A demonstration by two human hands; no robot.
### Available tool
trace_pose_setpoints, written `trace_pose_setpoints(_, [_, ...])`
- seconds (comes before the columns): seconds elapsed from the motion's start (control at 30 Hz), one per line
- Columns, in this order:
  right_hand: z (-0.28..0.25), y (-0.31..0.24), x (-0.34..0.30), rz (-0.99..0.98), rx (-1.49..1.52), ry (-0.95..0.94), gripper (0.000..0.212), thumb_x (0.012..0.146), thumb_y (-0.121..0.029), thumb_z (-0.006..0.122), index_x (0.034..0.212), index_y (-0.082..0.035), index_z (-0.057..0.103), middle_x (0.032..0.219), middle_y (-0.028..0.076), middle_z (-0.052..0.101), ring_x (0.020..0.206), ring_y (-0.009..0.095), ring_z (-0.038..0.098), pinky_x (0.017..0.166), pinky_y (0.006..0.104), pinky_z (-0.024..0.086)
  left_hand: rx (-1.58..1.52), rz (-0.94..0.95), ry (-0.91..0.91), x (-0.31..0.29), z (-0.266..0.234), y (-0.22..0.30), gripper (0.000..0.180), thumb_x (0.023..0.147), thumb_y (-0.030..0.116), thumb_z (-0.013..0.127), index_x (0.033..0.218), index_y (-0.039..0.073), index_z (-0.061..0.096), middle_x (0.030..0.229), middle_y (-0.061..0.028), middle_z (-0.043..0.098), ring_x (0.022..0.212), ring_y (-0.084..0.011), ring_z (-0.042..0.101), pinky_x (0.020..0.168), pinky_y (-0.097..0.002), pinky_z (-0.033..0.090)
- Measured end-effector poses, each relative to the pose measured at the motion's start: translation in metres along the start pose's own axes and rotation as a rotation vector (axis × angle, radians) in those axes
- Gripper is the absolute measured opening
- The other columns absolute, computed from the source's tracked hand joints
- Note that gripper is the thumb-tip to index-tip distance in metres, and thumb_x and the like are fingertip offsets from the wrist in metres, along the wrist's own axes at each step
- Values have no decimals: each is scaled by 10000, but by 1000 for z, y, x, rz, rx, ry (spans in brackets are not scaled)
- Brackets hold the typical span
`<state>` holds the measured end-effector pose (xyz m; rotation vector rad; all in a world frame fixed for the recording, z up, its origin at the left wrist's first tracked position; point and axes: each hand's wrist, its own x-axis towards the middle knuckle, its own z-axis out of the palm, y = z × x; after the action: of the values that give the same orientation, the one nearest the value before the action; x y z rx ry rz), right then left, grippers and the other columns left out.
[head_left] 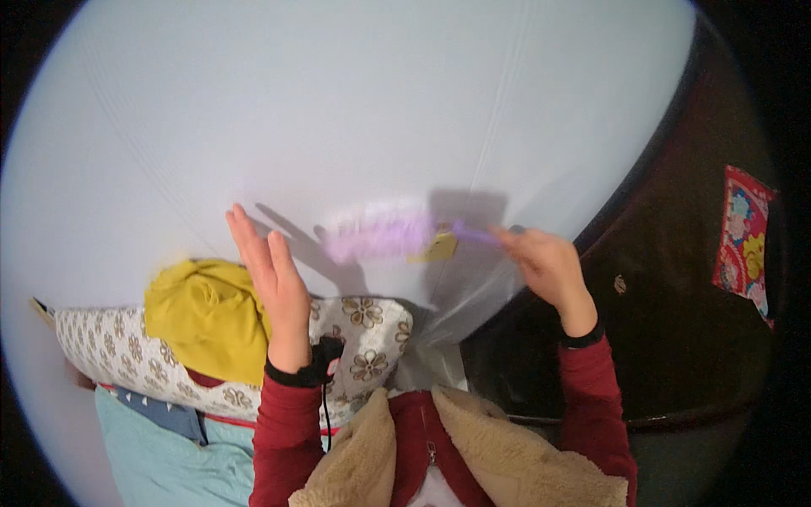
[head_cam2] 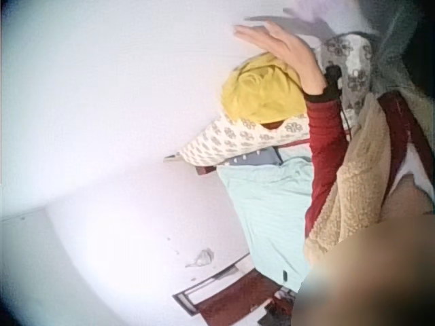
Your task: The person uses a purple duster to wipe the surface of a dark wooden wardrobe and the adjacent wall in a bedroom. They repeatedly sweep the duster across the wardrobe doors and side panels, occasionally moving to the nearby wall and back.
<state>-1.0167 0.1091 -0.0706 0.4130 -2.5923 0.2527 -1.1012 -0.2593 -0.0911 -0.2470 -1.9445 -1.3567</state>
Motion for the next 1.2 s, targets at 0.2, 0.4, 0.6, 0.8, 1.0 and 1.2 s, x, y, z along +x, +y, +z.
trace_pose_setpoints(0.2, [-36, 30, 29, 399, 731, 940, 497, 1069, -135, 530, 1554, -67, 445, 761, -30, 508, 676, 53, 489, 575, 232, 420, 10, 203, -59, 12, 23, 43, 587, 1084, 203, 449, 1617, 28, 277, 1696, -261, 127, 1571, -398, 159, 1244, -484, 180])
trace_pose_setpoints(0.4, [0, -18, 33, -228, 123, 357, 480, 1029, -130, 547, 1503, -73, 500, 983, 196, 722, 774, 284, 704, 690, 412, 546, -16, 350, -117, 20, 41, 81, 609, 1050, 186, 509, 1601, 11, 317, 1695, -266, 126, 1570, -413, 161, 1242, -493, 180])
trace_pose_setpoints(0.6, [-15, 16, 24, 533, 585, 786, 422, 1042, -161, 536, 1455, -77, 560, 734, 20, 523, 640, 122, 525, 586, 306, 466, -10, 371, -115, 22, 43, 88, 598, 1068, 165, 478, 1616, 27, 282, 1708, -235, 109, 1577, -390, 145, 1251, -492, 157])
trace_pose_setpoints(0.8, [-9, 15, 38, 859, 921, 770, 466, 1055, -181, 516, 1504, -64, 476, 929, 134, 690, 716, 252, 647, 656, 385, 538, 1, 332, -164, 11, 58, 87, 621, 1070, 204, 492, 1621, 30, 262, 1701, -253, 105, 1575, -404, 140, 1252, -500, 155])
trace_pose_setpoints(1.0, [-28, -42, 70, -89, 294, 335, 487, 1014, -154, 580, 1498, -155, 528, 955, 169, 692, 817, 348, 675, 707, 450, 539, 12, 348, -173, 14, 67, 99, 650, 1046, 193, 539, 1616, 29, 274, 1692, -279, 108, 1568, -423, 150, 1245, -505, 171])
trace_pose_setpoints(1.2, [-143, -44, 179, -109, 310, 689, 453, 1018, -136, 529, 1471, -135, 551, 1010, 223, 691, 883, 367, 674, 776, 450, 544, 37, 469, -102, 46, 65, 120, 632, 1029, 162, 556, 1600, 28, 320, 1680, -309, 102, 1567, -447, 128, 1242, -517, 168])
